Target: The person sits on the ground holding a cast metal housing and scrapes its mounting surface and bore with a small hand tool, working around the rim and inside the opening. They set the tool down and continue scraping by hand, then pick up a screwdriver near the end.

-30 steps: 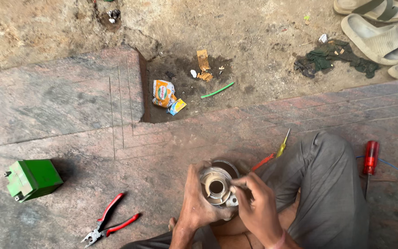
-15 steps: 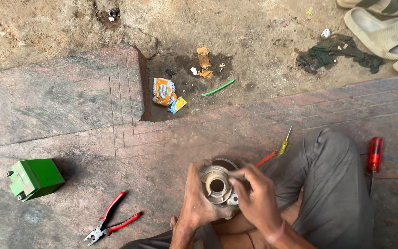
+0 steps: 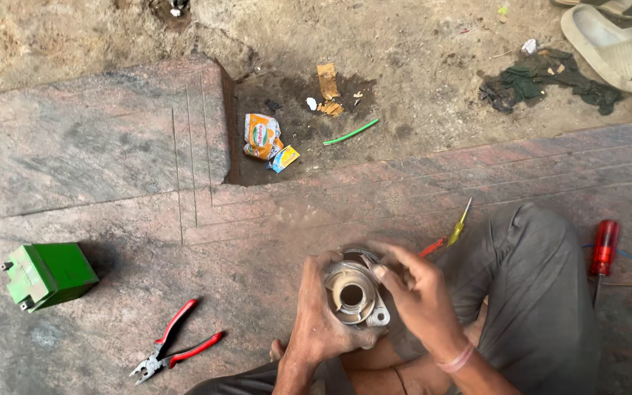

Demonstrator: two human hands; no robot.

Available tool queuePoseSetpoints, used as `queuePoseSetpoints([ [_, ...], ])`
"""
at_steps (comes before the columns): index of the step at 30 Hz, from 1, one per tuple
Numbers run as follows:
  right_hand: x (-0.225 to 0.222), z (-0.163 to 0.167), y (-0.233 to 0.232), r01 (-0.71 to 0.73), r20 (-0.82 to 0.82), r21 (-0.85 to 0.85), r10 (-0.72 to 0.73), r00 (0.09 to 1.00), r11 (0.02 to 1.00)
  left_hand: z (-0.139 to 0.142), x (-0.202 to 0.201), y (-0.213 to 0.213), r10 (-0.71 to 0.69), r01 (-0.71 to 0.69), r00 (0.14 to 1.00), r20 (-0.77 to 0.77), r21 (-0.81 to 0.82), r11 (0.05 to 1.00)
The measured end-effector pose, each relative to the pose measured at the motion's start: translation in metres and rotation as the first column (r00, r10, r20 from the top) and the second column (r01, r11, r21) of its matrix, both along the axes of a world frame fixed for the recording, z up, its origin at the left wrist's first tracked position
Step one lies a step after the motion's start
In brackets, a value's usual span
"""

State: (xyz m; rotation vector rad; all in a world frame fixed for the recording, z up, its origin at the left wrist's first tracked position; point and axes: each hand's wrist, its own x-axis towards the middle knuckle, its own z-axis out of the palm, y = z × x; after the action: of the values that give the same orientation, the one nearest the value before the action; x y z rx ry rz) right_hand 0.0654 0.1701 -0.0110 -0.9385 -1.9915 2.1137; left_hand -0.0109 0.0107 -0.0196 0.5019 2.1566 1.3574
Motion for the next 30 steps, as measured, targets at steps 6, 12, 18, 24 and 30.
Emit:
queuePoseSetpoints([
  [6, -0.003, 0.007, 0.006, -0.146, 0.009, 0.325, 0.151, 0.988, 0.934, -0.001, 0.0, -0.001, -0.003, 0.005, 0.998, -0.065, 0.023, 1.0],
  [12, 0.004, -0.004, -0.006, -0.048, 0.063, 0.348, 0.028, 0.998, 0.936, -0.003, 0.002, -0.003, -0.001, 0.006, 0.996, -0.089, 0.058, 0.998],
  [18, 0.024, -0.028, -0.027, 0.148, -0.148, 0.292, -0.108, 0.983, 0.945, -0.001, 0.003, -0.003, 0.004, 0.009, 0.994, -0.11, 0.111, 0.994],
  [24, 0.024, -0.042, -0.031, 0.209, -0.197, 0.373, -0.143, 0.97, 0.904, 0.001, 0.002, -0.004, -0.002, 0.007, 0.998, -0.063, 0.079, 0.997],
  [30, 0.017, -0.035, -0.029, 0.178, -0.224, 0.558, -0.06, 0.973, 0.811, 0.002, 0.0, -0.006, -0.02, 0.024, 0.999, -0.038, 0.107, 0.994],
])
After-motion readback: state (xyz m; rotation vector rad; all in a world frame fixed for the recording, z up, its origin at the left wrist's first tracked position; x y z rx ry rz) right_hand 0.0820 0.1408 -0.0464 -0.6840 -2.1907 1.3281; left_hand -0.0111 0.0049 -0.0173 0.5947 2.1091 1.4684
